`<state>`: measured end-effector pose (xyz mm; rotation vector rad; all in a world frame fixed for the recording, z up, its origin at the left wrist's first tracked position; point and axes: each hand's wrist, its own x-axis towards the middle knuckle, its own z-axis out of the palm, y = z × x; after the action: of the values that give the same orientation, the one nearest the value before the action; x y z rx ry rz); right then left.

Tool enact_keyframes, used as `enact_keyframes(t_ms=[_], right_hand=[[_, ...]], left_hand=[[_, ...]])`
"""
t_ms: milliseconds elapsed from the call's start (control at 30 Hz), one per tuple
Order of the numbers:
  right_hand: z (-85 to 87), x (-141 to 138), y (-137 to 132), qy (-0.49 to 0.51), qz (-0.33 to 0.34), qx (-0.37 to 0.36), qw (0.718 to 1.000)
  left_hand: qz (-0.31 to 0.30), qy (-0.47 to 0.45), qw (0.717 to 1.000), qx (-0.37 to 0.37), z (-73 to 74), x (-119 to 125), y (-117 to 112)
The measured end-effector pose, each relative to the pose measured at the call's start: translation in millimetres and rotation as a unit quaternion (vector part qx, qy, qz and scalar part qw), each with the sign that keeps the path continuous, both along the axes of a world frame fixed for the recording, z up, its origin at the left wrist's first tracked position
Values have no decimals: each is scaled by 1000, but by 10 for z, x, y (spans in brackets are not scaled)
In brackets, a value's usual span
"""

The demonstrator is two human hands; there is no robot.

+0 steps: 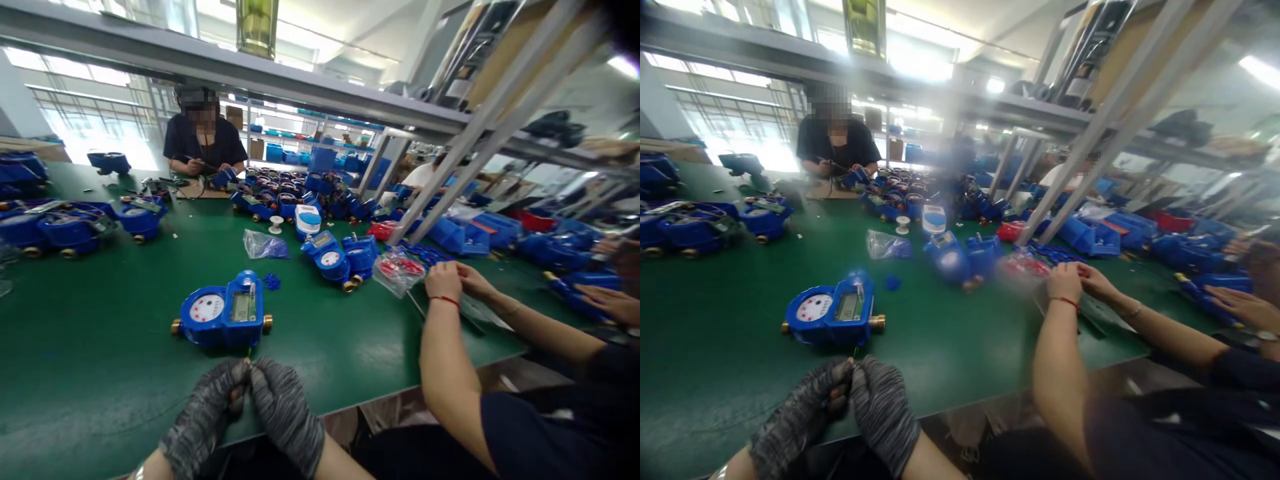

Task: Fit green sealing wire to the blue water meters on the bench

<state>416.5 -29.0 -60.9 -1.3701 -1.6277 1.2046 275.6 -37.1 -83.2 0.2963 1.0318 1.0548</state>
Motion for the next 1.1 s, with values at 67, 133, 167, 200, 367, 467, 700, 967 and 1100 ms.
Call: enact_keyframes(t_ms=[67,133,167,200,367,467,700,967,1100], right_hand=[[-30,-28,-24,-14,0,12,1000],[-59,-29,-24,-29,-10,26,999],[-77,-22,-16,-37,-16,34,999],[-98,-10,-2,-46,-23,43,998],[-224,138,248,-86,-60,81,991],[-285,195,418,-108,-76,100,986],[-299,-80,138,-116,-43,139,983],[-251,-132,171,-13,-10,-74,997],[-255,-108,89,-117,-52,95,987]], left_hand=[[-8,16,999,33,-40,54,30],[-3,29,998,51,-68,66,50],[-2,33,998,56,-79,59,57],[-2,37,998,58,-91,47,63],[-12,45,997,58,-146,11,82],[-10,46,997,65,-169,10,90],[4,47,996,71,-161,-14,118],[14,67,994,90,-35,53,167],[0,55,996,72,-74,43,185]])
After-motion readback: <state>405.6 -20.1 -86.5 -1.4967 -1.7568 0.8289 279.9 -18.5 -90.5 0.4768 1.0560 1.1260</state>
